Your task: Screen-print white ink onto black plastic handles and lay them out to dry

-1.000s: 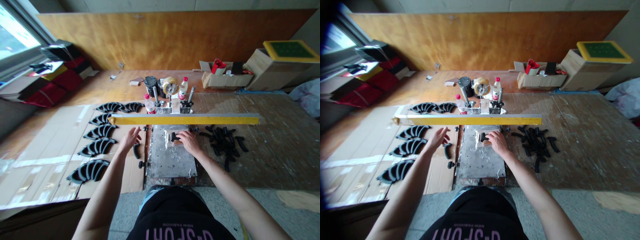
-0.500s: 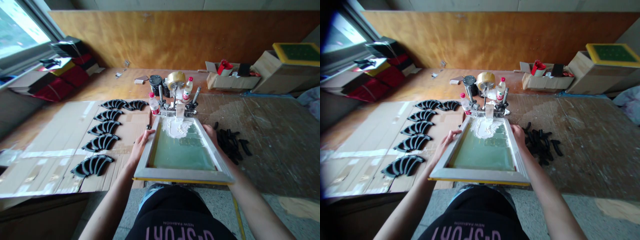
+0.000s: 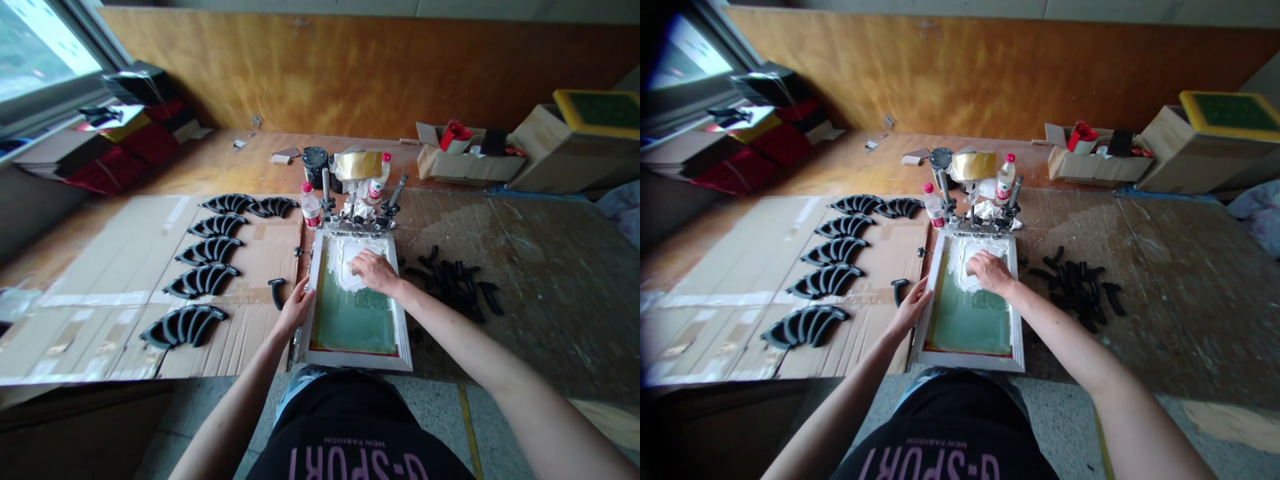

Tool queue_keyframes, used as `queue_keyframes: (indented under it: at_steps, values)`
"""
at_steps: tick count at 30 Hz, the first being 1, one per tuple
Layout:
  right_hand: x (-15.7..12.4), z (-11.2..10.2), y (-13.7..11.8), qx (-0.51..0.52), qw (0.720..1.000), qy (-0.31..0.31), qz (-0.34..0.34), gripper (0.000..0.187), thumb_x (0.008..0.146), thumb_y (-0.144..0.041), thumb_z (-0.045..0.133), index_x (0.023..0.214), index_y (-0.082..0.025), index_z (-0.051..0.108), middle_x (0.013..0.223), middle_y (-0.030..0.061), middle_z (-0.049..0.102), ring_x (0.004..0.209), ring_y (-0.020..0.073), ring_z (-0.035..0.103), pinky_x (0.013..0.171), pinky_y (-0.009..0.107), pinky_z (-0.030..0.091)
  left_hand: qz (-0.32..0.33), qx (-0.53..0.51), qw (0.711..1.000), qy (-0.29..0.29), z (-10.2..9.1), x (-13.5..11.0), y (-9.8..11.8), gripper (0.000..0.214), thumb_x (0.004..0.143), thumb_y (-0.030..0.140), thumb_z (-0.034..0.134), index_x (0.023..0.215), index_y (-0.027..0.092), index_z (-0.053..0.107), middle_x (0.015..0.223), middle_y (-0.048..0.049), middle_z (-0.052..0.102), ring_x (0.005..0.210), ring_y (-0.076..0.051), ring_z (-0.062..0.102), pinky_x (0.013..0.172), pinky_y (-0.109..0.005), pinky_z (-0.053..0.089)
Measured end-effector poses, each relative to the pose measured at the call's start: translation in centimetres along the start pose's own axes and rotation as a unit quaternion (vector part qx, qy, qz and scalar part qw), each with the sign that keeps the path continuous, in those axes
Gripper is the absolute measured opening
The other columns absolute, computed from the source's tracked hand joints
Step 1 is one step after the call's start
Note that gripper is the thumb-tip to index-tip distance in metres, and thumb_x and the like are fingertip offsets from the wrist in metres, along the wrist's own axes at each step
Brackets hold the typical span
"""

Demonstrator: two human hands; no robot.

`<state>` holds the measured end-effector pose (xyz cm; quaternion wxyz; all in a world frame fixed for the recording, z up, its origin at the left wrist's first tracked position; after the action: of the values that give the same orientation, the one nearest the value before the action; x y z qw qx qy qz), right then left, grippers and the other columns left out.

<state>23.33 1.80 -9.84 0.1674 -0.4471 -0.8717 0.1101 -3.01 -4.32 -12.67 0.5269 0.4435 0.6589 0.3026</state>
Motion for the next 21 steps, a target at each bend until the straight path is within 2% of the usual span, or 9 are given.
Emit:
queue_keyframes:
  at_steps: [2, 4, 6, 9, 11, 14, 17, 19, 21]
  values:
    - [-1.3, -0.8, -0.6, 0.025, 0.996, -0.034, -0.082, 0.021, 0.078, -0.002, 0.05, 0.085, -0.017, 0.063, 0.085, 0.0064, 0.063, 0.091, 0.0218, 0.053, 0.077, 0.03, 0.042, -0.004, 0.001, 1.0, 0.0, -0.1, -0.1, 0.1, 0.069, 0.075, 0.049, 0.068, 0.136, 0.021, 0.053, 0.087, -0.0049, 0.071, 0.076, -0.019, 0.065, 0.068, -0.027, 0.049]
    - [-1.7, -1.7, -0.8, 0.048, 0.991, -0.064, -0.11, 0.019, 0.078, -0.004, 0.051, 0.082, -0.019, 0.063, 0.081, 0.0038, 0.062, 0.086, 0.0199, 0.054, 0.073, 0.028, 0.041, -0.006, 0.005, 1.0, -0.001, -0.1, -0.1, 0.2, 0.069, 0.075, 0.05, 0.067, 0.136, 0.021, 0.054, 0.088, -0.005, 0.071, 0.077, -0.019, 0.065, 0.068, -0.027, 0.05]
    - [-1.3, -2.2, -0.7, 0.051, 0.993, -0.062, -0.083, 0.016, 0.08, -0.006, 0.053, 0.079, -0.02, 0.062, 0.078, 0.0024, 0.062, 0.081, 0.0187, 0.054, 0.07, 0.028, 0.04, -0.006, 0.005, 1.0, -0.001, -0.2, -0.1, 0.2, 0.069, 0.074, 0.05, 0.068, 0.135, 0.021, 0.054, 0.089, -0.0054, 0.071, 0.077, -0.019, 0.065, 0.068, -0.027, 0.05]
    - [-1.3, -1.4, -1.1, 0.018, 0.999, 0.001, -0.041, 0.019, 0.082, -0.006, 0.051, 0.083, -0.019, 0.065, 0.083, 0.0053, 0.065, 0.087, 0.0206, 0.054, 0.074, 0.03, 0.041, -0.005, -0.004, 1.0, -0.014, -0.2, -0.1, 0.1, 0.071, 0.076, 0.052, 0.066, 0.137, 0.02, 0.052, 0.091, -0.0063, 0.071, 0.076, -0.018, 0.065, 0.066, -0.026, 0.049]
    - [-2.1, -0.6, -1.6, 0.009, 0.998, 0.029, -0.054, 0.023, 0.084, -0.004, 0.048, 0.091, -0.017, 0.066, 0.091, 0.0078, 0.066, 0.094, 0.022, 0.054, 0.078, 0.031, 0.042, -0.003, -0.004, 1.0, -0.028, -0.3, 0.0, 0.0, 0.072, 0.078, 0.054, 0.063, 0.139, 0.02, 0.049, 0.091, -0.0066, 0.071, 0.075, -0.018, 0.065, 0.065, -0.026, 0.049]
    - [-2.9, -0.3, -1.8, 0.038, 0.997, 0.015, -0.07, 0.02, 0.085, -0.008, 0.052, 0.094, -0.018, 0.067, 0.091, 0.0061, 0.067, 0.092, 0.0206, 0.055, 0.079, 0.03, 0.044, -0.003, 0.005, 0.999, -0.034, -0.3, 0.0, -0.1, 0.072, 0.078, 0.056, 0.061, 0.14, 0.02, 0.048, 0.09, -0.0065, 0.07, 0.074, -0.017, 0.064, 0.062, -0.025, 0.047]
    - [-1.0, -1.5, -0.6, 0.05, 0.998, 0.03, -0.015, 0.015, 0.086, -0.02, 0.063, 0.099, -0.021, 0.067, 0.09, 0.0037, 0.068, 0.09, 0.0199, 0.058, 0.076, 0.029, 0.046, -0.008, 0.009, 0.999, -0.042, -0.4, -0.5, 1.0, 0.074, 0.078, 0.055, 0.061, 0.142, 0.02, 0.045, 0.086, -0.0048, 0.069, 0.068, -0.015, 0.062, 0.057, -0.023, 0.045]
    - [1.3, -2.7, 1.0, 0.035, 0.996, 0.064, 0.044, 0.034, 0.083, -0.027, 0.068, 0.116, -0.025, 0.064, 0.097, 0.0037, 0.069, 0.092, 0.021, 0.06, 0.076, 0.03, 0.047, -0.008, 0.007, 0.999, -0.052, -0.6, -1.2, 2.6, 0.076, 0.079, 0.055, 0.061, 0.144, 0.021, 0.041, 0.085, -0.0034, 0.068, 0.067, -0.015, 0.061, 0.057, -0.023, 0.044]
    - [3.0, -3.8, 3.1, 0.01, 0.989, 0.095, 0.108, 0.054, 0.081, -0.028, 0.071, 0.132, -0.029, 0.055, 0.1, 0.0044, 0.069, 0.09, 0.0219, 0.061, 0.075, 0.031, 0.047, 0.014, 0.011, 0.999, -0.039, -1.0, -2.1, 4.9, 0.072, 0.079, 0.056, 0.06, 0.141, 0.021, 0.046, 0.09, -0.0036, 0.069, 0.073, -0.016, 0.061, 0.061, -0.023, 0.046]
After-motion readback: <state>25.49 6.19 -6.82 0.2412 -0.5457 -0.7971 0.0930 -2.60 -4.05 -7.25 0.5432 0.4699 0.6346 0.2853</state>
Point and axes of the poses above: each hand's wrist, its own x-axis towards the middle knuckle, its own z-axis out of the palm, y = z × x, the point moved 1 cm from there along x, towards the middle knuckle
